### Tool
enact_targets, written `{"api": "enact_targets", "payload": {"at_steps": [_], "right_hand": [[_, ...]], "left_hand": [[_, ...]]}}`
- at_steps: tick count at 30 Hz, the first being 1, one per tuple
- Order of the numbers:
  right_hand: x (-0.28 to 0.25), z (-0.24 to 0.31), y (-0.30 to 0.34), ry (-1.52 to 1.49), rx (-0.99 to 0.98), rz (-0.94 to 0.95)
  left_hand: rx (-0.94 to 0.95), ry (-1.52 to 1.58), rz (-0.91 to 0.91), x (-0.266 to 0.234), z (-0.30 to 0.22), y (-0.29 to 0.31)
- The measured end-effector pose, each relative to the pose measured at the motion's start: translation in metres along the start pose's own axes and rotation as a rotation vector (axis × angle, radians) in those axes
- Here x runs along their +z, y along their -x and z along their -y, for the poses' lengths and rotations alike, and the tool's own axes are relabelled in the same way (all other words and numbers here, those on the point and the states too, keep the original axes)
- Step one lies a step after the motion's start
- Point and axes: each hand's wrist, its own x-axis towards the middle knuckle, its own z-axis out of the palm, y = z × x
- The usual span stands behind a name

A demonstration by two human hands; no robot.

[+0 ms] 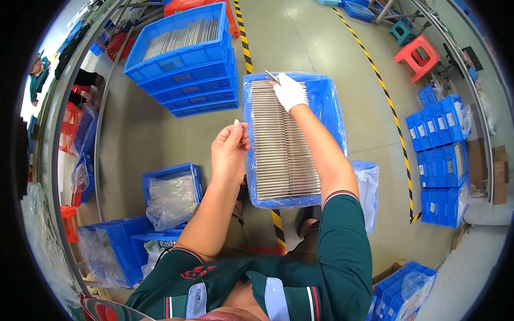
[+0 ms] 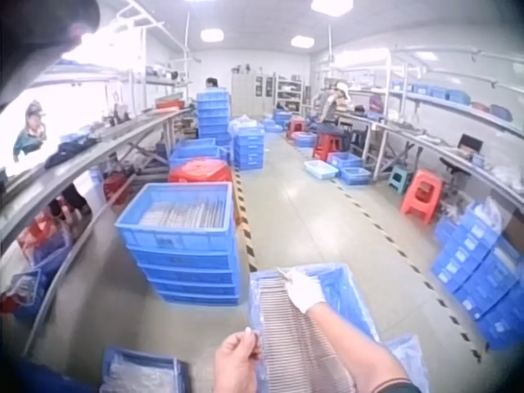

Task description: The recorder is counting and sorting small metal rods from one blue container into another.

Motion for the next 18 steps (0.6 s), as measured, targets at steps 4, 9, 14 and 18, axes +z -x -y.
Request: {"api": "enact_targets", "payload": {"at_steps": [4,9,14,18], "right_hand": [[0.006,0.019,-0.001,0.126,0.048,0.213],[0.016,0.032,-0.006,0.191,0.037,0.225],[0.015,0.022,-0.01,0.16,0.01,0.278],[0.014,0.001,-0.008,-0.075,0.097,0.054]], "left_hand": [[0.011,0.003,0.019,0.003,0.003,0.001],[-0.011,0.002,-0.009,0.002,0.001,0.001],[0.004,0.003,0.012,0.001,-0.002,0.001],[-0.014,0.024,0.012,-0.002,-0.003,0.0]]}}
